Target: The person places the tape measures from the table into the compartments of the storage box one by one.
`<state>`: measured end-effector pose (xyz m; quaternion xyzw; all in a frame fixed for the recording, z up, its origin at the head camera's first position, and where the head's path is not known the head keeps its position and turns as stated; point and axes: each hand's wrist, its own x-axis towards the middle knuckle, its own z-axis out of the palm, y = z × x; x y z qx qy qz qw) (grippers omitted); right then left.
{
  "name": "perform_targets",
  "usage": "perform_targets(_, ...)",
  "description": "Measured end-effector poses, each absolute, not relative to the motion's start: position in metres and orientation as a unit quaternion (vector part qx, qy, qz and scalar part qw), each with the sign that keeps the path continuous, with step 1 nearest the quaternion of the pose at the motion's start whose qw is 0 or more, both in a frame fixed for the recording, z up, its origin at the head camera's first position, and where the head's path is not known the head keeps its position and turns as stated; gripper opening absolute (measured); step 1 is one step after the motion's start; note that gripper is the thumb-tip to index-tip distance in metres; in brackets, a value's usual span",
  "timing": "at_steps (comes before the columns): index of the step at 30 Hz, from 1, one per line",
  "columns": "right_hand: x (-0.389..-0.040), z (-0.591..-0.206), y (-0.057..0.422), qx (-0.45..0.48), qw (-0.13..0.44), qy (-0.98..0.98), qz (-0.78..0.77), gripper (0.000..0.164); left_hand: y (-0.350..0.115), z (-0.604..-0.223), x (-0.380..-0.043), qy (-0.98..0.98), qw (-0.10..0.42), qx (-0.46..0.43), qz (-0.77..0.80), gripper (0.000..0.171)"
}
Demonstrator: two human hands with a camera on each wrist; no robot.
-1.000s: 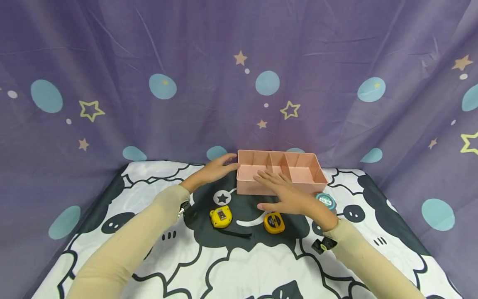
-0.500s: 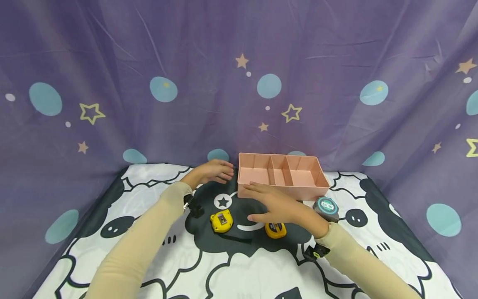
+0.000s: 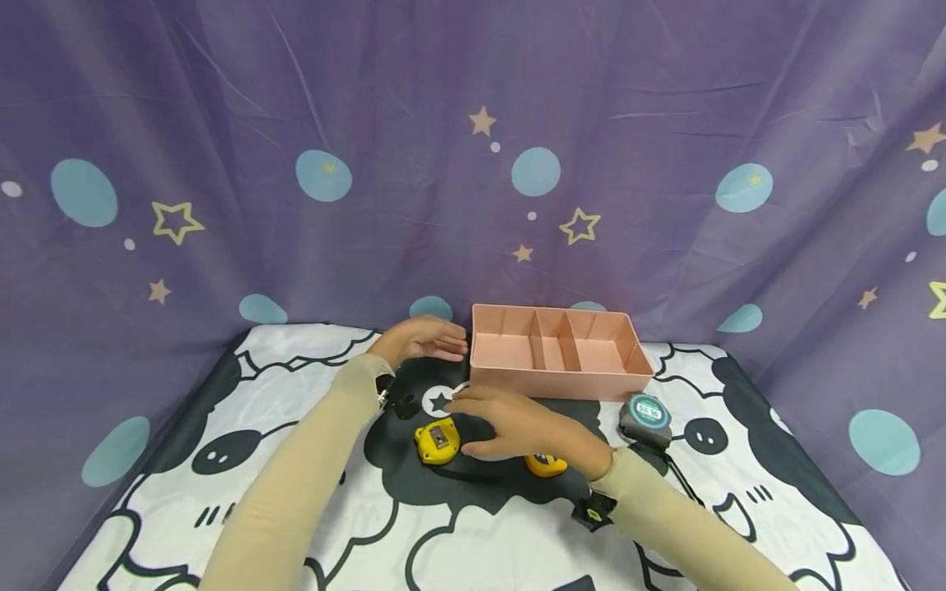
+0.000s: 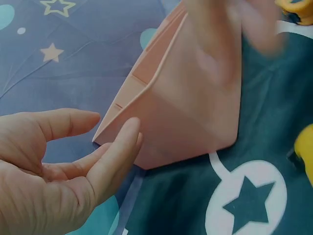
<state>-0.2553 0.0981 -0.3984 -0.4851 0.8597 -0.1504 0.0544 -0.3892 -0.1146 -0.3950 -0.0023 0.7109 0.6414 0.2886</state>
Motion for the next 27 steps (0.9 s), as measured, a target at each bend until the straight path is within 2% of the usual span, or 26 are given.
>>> perform_targets(15, -0.252, -0.42, 0.073, -0.467, 0.087, 0.866, -0.158, 0.051, -0.096, -0.4, -0.399, 0.678, 0.289, -0.035, 0.675, 0.045)
perform_targets(18, -0.25, -0.425, 0.071, -0.462, 0.081, 0.87, -0.152, 0.049, -0.093, -0.403, -0.399, 0.686, 0.276, -0.048, 0.672, 0.036)
perform_targets(24, -0.248, -0.432, 0.067, -0.458, 0.072, 0.875, -0.14, 0.046, -0.087, -0.404, -0.399, 0.701, 0.26, -0.061, 0.661, 0.007)
perform_targets(27, -0.249, -0.432, 0.066, -0.461, 0.065, 0.874, -0.137, 0.046, -0.084, -0.402, -0.4, 0.711, 0.255, -0.064, 0.652, 0.011)
